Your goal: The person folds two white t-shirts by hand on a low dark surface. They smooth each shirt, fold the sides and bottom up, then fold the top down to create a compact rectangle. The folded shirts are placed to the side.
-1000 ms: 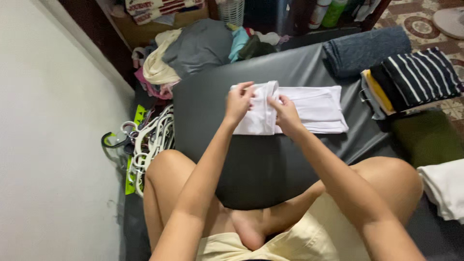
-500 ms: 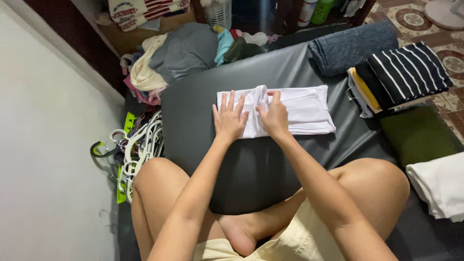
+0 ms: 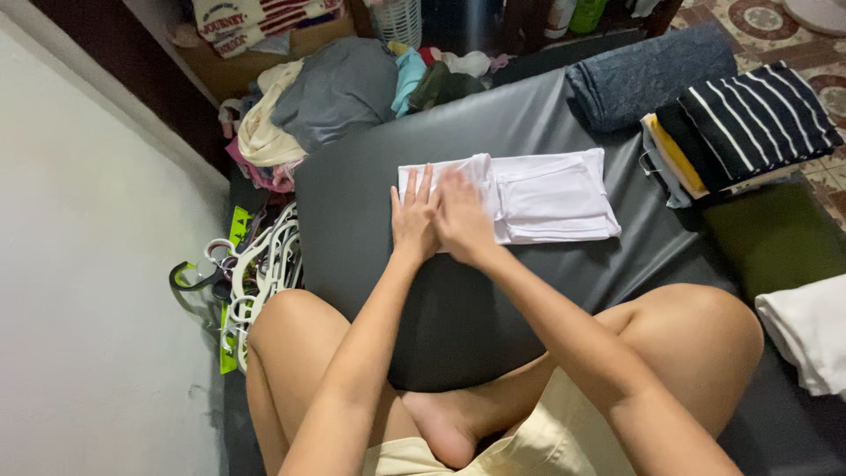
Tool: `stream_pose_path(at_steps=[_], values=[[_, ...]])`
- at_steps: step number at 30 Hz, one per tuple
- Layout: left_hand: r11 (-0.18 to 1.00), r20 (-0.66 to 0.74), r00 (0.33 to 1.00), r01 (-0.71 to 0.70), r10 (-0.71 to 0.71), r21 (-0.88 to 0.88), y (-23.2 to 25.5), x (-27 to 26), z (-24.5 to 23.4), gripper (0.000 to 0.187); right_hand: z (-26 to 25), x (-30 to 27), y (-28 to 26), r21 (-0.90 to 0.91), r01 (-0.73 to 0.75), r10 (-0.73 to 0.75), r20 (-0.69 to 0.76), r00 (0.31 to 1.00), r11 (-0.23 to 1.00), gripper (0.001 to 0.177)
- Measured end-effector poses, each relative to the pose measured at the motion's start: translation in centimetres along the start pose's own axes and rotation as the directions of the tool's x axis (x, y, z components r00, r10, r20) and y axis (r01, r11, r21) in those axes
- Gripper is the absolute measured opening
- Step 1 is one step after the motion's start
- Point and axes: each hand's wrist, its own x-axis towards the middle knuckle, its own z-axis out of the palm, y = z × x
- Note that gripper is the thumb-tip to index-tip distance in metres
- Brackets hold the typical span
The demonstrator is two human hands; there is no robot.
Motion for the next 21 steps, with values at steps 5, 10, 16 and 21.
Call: stream_pose_path(at_steps=[5,10,16,21], values=[[0.999,-0.021,0.999,0.024,-0.025,-0.029,0.1,0.3,0.3,0.062,-1.1,0.4,3.3,-0.093,-0.093,0.083,-0.113,0.99,0.991,0.065],[0.999,-0.03,0.999,0.043,-0.043,-0.014,0.7,0.0,-0.6,0.062,-4.6,1.5,4.9,0.242,-0.285,0.356,-0.339,0.871,0.928,0.027],[0.997,-0.009,0.998,0.061,-0.062,-0.044,1.0,0.1,-1.1,0.065,-5.6,2.7,5.4,0.279,-0.305,0.382,-0.29,0.877,0.911,0.02],[0.997,-0.005,0.997,0.077,-0.077,-0.029,1.0,-0.1,-0.7,0.064,-5.0,3.7,5.2,0.131,-0.489,0.504,-0.151,0.85,0.863,0.027]])
